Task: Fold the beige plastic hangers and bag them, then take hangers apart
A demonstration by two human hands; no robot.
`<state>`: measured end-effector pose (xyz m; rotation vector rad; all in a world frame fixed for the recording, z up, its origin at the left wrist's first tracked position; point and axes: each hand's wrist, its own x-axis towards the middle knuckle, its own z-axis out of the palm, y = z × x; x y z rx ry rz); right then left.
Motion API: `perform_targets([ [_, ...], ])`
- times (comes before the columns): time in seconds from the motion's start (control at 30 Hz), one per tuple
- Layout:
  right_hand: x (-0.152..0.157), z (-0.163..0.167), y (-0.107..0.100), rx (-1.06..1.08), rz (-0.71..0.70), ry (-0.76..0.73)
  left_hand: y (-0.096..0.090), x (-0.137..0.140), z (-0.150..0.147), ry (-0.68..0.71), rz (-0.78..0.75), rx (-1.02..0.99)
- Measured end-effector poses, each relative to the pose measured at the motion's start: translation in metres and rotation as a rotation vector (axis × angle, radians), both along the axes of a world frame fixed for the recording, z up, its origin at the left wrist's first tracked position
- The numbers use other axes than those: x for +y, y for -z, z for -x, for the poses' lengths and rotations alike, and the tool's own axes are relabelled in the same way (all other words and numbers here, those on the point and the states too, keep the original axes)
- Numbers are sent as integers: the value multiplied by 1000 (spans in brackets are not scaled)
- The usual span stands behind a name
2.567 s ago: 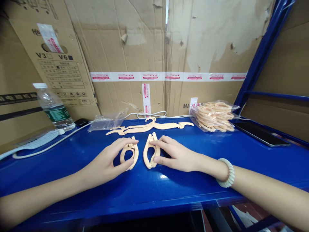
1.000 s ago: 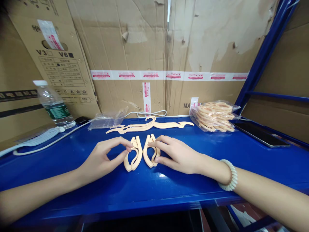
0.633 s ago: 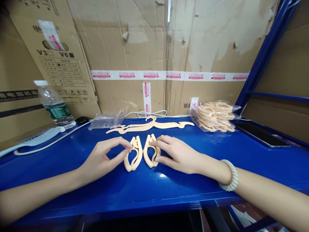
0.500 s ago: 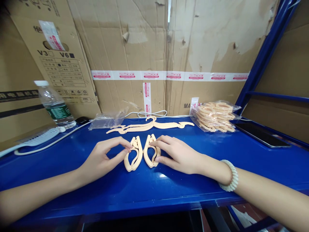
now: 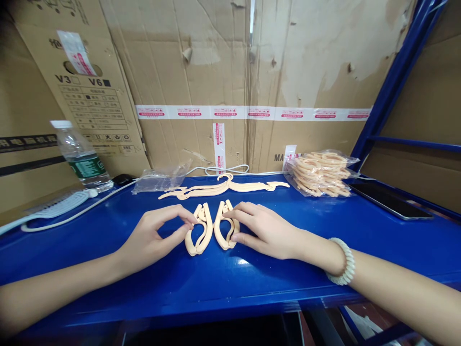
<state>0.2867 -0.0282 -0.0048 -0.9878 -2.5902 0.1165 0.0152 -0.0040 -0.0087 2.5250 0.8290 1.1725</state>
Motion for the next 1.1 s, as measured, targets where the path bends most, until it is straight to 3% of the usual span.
perform_targets([
  [0.33,0,1,0,4,-22,-1,-1,0,0,-1,-1,13],
  [0.43,14,-9,-4,82,-132,22,-1,0,0,-1,-1,12],
  [0.53,41,-35,-7,200,-295,160,-1,0,1,2,2,1],
  [0.7,80,-78,2,246,-277,431,-3,-1,3,5,-5,-22],
  [0.9,97,-82,23,43,-298,306,-4,1,3,-13,35,-9],
  [1.1,98,-81,25,-24,-254,251,-2,2,1,-17,69,-23],
])
